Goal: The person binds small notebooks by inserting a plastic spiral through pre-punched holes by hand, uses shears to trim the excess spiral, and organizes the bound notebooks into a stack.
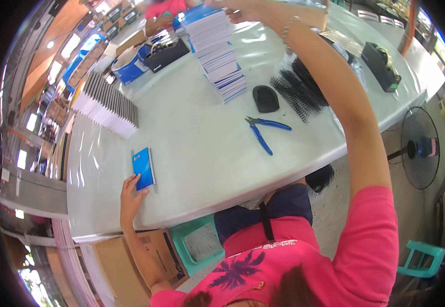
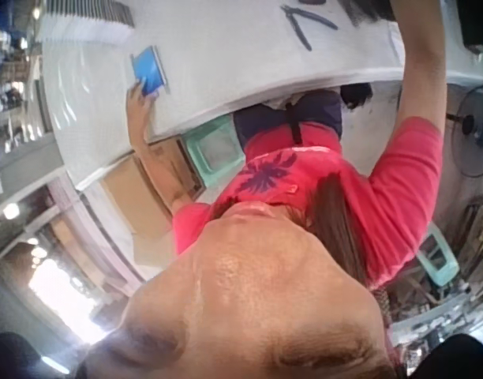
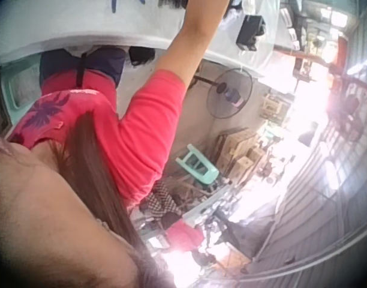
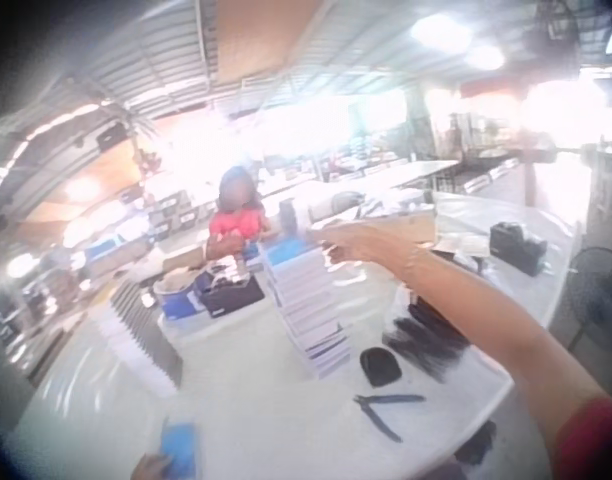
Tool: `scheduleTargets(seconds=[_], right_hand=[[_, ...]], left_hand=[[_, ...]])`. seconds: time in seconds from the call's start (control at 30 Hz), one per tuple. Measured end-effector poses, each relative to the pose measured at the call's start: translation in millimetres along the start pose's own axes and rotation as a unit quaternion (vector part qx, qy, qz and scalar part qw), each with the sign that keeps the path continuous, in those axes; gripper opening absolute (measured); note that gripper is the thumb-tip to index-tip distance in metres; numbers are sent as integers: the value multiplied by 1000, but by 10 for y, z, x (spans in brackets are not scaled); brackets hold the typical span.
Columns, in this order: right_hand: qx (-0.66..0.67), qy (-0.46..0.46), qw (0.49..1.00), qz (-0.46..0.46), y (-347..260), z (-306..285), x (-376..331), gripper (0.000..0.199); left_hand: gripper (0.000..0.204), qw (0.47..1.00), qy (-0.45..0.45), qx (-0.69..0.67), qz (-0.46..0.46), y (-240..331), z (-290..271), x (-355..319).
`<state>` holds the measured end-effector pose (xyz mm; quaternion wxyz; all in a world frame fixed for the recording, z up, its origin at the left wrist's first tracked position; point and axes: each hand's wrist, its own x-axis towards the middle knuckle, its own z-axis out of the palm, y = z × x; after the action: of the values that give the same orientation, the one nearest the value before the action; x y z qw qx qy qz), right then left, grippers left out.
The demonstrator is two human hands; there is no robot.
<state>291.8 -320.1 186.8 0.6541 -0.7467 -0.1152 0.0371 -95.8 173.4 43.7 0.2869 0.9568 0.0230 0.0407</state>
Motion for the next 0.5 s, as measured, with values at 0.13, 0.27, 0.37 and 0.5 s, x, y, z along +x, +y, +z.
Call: scheduleTargets(seconds=[0.13,0.27,0.37,0.5], right_hand=[[-245,-29,969,-20,-211,35,-52,57],[-225,-41,971,-64,-303,187,-307,50],[-104,-106,971,-185,-265,99,-391,50],[-165,-12,957,-238,-242,-55,-473,39]], left_hand=[[67,999,-2,51,8,108,-111,10],[67,996,57,54,52,445,-259,53],[63,990,81,9,118,851,-255,272],[55,966,99,-51,234,1505,-60,630]])
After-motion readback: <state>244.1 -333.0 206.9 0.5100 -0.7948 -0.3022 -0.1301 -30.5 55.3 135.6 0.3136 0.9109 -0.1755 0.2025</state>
